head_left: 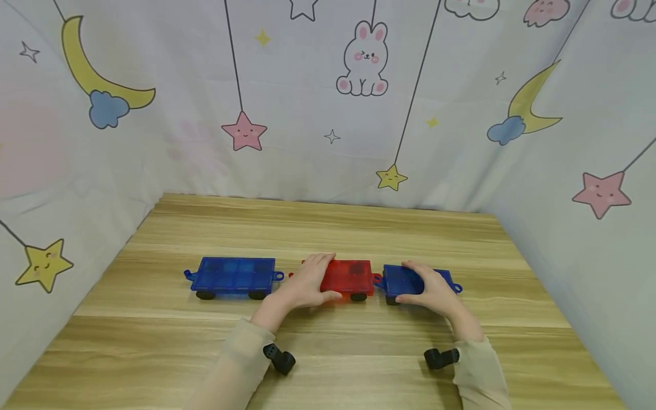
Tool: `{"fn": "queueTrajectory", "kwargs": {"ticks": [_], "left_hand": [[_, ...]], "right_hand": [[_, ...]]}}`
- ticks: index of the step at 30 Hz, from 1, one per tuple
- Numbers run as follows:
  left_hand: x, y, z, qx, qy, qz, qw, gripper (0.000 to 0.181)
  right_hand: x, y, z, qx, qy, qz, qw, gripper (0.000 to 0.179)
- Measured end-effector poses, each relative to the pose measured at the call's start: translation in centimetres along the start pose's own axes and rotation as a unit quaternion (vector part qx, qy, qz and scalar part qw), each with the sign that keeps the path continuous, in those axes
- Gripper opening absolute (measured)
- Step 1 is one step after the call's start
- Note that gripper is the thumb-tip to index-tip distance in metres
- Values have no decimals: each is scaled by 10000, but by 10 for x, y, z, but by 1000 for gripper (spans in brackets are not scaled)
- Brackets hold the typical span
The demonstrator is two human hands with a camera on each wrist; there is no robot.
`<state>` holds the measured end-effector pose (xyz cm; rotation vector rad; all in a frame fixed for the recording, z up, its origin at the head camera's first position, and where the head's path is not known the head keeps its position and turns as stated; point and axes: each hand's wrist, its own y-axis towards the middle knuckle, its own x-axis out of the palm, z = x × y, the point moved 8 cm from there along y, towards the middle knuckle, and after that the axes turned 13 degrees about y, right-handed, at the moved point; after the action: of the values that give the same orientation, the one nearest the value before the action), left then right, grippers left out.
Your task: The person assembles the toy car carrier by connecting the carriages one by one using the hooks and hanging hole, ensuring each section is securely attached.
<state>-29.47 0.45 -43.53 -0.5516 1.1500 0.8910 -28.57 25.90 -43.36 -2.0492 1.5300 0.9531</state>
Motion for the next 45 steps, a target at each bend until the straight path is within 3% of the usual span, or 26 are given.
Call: {"fn": "queueTrajectory", "kwargs": {"ticks": [21,34,41,45], "left_hand": [[1,1,-1,-78,274,-86,9996,87],[0,2,-1,-74,195,-112,9997,88],[0,3,-2,-22,196,-106,9998,90],[-3,4,-1,130,464,-38,9988,95]], "right_hand": [[0,1,0,74,-75,25,9999,86],[0,1,0,133,-59,-37,9999,86],[1,2,-2,105,-151,-95,9998,88],[1,3,-4,94,-188,-131,9997,91]]}}
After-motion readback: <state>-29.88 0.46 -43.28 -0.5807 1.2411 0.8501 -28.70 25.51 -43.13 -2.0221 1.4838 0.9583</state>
